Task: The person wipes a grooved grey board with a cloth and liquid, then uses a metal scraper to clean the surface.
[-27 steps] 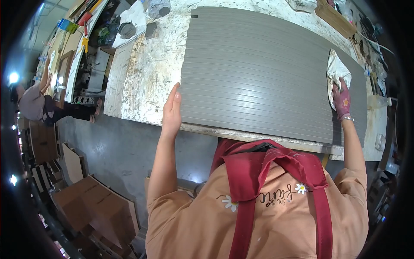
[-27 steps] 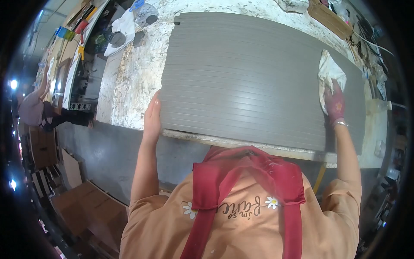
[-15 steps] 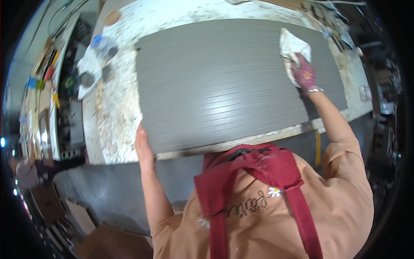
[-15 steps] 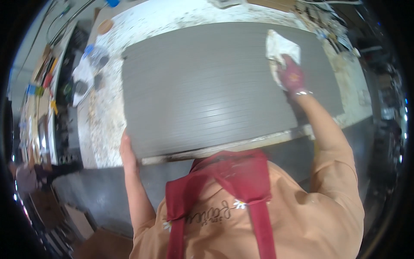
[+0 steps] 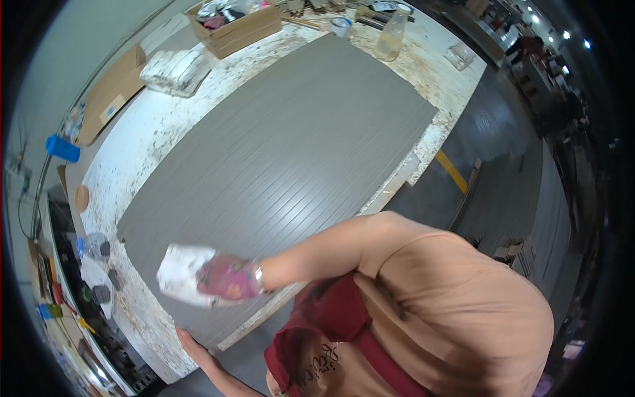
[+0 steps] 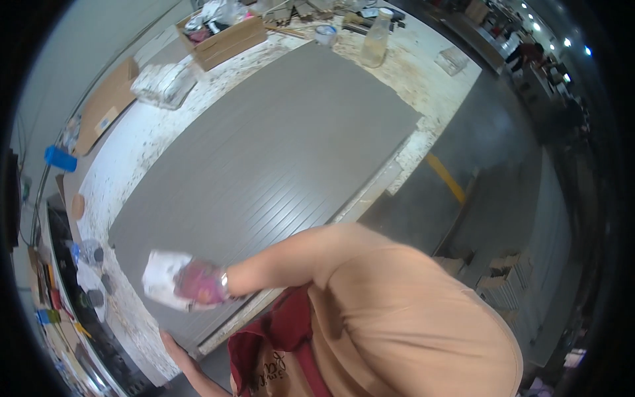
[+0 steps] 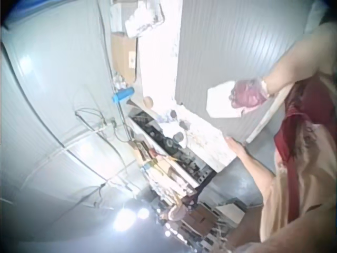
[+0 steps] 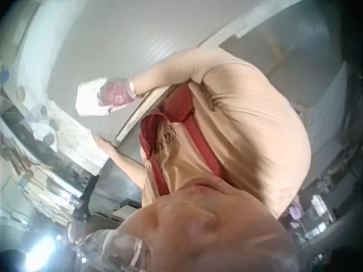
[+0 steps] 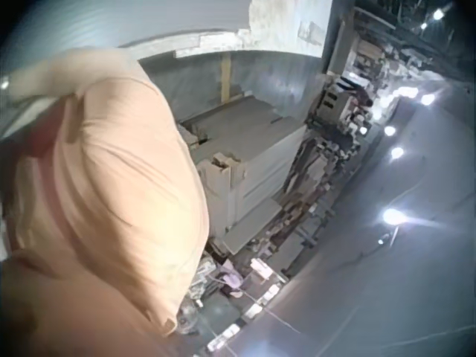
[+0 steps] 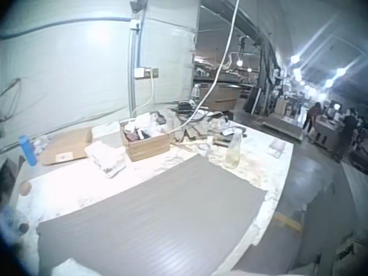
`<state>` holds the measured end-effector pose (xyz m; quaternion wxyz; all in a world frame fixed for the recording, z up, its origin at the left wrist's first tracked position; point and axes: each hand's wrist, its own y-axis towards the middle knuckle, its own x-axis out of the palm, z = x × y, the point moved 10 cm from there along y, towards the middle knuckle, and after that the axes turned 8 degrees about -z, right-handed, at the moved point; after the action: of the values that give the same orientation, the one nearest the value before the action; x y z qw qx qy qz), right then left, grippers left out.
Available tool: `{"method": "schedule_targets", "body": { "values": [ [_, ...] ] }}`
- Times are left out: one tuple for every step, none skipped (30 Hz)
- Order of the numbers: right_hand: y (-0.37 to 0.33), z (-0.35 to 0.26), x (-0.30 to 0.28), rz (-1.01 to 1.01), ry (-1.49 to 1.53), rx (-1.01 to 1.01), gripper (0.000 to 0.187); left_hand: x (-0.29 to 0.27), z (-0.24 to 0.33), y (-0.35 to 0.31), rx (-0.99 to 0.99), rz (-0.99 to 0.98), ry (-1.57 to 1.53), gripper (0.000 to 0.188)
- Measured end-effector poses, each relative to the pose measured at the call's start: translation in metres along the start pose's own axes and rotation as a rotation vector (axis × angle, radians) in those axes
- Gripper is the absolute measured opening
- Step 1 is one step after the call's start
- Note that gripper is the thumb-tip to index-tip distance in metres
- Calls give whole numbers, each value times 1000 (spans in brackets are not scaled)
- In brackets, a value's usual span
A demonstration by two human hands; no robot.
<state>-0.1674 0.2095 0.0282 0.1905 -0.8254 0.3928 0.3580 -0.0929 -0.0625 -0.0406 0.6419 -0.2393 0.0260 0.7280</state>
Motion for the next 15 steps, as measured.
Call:
{"method": "schedule_targets", "body": {
  "values": [
    [-16,28,-21,83,-120,-15,22,-2,8,-2,24,5,160,52],
    [-39,60,-53,165,-241,-35,22,-5,8,-2,35,3,162,52],
    [-71,112,-95,209,-173,161,25,-16,17,-6,117,89,377,51],
    [-115,152,-146,405,-283,245,29,-19,32,-10,198,179,593,50],
    [-167,203,-191,536,-452,421,30,-4,64,-19,271,235,701,50],
    [-228,286,-230,618,-396,710,32,13,82,-23,281,229,713,50],
    [-301,322,-270,845,-511,778,32,31,103,-28,361,229,732,49],
    [-365,370,-309,780,-342,1043,36,49,122,-33,438,230,748,48],
    [-450,426,-342,920,-428,1052,33,77,135,-30,526,196,738,47],
    [-470,428,-356,827,-343,1213,29,103,148,-38,538,139,740,47],
    [-503,435,-358,971,26,1087,31,137,164,-44,564,65,728,47],
    [-543,438,-359,1132,376,968,34,176,183,-50,648,-21,767,47],
    [-541,410,-356,1357,677,725,38,208,199,-57,717,-97,817,48],
    [-579,422,-365,1397,592,666,41,233,214,-56,727,-109,819,48],
    [-576,423,-357,1373,720,679,43,259,225,-57,745,-185,871,48]
  ]
}}
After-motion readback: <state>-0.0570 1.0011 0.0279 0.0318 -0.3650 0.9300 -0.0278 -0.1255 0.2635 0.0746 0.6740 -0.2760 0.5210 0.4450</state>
